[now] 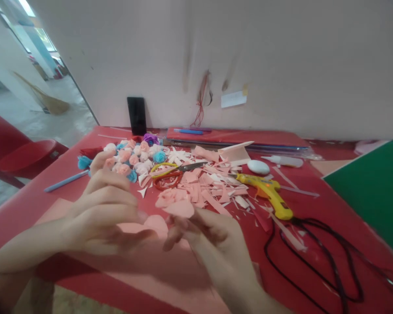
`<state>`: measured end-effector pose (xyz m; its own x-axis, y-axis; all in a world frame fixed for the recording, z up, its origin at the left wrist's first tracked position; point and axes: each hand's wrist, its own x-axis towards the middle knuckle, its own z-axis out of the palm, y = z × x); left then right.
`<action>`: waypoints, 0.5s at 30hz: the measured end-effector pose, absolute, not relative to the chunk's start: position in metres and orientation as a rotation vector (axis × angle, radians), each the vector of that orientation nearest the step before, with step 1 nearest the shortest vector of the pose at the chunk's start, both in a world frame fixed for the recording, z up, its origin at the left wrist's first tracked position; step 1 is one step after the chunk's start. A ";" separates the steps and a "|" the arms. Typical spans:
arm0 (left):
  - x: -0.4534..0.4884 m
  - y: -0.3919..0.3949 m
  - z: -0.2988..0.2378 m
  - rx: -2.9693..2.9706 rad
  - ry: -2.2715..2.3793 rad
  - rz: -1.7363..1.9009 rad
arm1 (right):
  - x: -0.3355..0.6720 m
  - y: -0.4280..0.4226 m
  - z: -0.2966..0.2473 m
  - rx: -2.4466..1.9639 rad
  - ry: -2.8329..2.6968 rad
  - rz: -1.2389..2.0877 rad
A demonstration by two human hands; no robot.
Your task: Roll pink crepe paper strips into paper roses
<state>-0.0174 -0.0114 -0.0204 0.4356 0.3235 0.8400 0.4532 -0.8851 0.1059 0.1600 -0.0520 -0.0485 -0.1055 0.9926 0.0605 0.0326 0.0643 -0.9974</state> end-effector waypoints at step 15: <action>-0.018 -0.008 -0.026 -2.517 -0.662 -1.392 | 0.157 -0.046 -0.053 -0.906 -1.063 1.642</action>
